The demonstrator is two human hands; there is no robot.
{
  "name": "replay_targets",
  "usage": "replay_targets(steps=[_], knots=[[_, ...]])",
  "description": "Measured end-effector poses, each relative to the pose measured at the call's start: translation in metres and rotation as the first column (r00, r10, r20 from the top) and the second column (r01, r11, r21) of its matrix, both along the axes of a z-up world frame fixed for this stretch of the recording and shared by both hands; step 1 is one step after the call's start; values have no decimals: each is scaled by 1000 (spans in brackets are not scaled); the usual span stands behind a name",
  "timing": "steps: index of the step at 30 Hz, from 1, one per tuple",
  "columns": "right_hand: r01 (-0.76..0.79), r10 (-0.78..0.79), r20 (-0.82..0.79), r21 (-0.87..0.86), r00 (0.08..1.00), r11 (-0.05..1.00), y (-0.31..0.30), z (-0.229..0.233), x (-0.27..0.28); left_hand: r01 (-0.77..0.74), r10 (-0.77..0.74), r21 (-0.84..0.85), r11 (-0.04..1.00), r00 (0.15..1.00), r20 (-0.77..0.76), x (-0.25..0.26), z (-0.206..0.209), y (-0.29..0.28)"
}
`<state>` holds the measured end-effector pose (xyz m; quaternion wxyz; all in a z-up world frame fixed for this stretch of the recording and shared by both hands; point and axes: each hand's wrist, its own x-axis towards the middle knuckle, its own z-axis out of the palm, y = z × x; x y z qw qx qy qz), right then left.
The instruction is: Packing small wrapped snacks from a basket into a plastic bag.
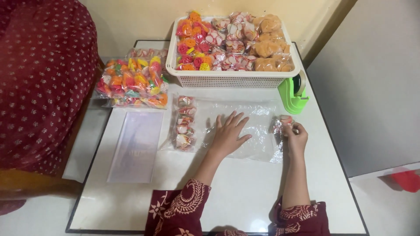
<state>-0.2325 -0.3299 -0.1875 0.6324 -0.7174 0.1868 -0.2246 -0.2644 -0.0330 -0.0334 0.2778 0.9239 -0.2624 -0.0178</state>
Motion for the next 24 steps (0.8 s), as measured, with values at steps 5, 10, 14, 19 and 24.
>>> replay_targets(steps=[5,10,14,19,24], knots=[[-167,171,-60,66,984,984,26,24,7,13,-12,21,1000,1000,-10,0,1,6],[-208,214,-78,79,974,975,56,45,-6,23,-22,27,999,999,-23,1,-2,7],[-306,272,-251,-107,929,946,66,47,-12,26,-26,16,1000,1000,1,4,-11,6],[-555,468,-307,-355,829,752,99,144,-52,19,-19,17,1000,1000,25,2,-9,3],[-583,482,-387,-203,786,787,97,147,-47,26,-25,-25,999,999,23,-2,-2,4]])
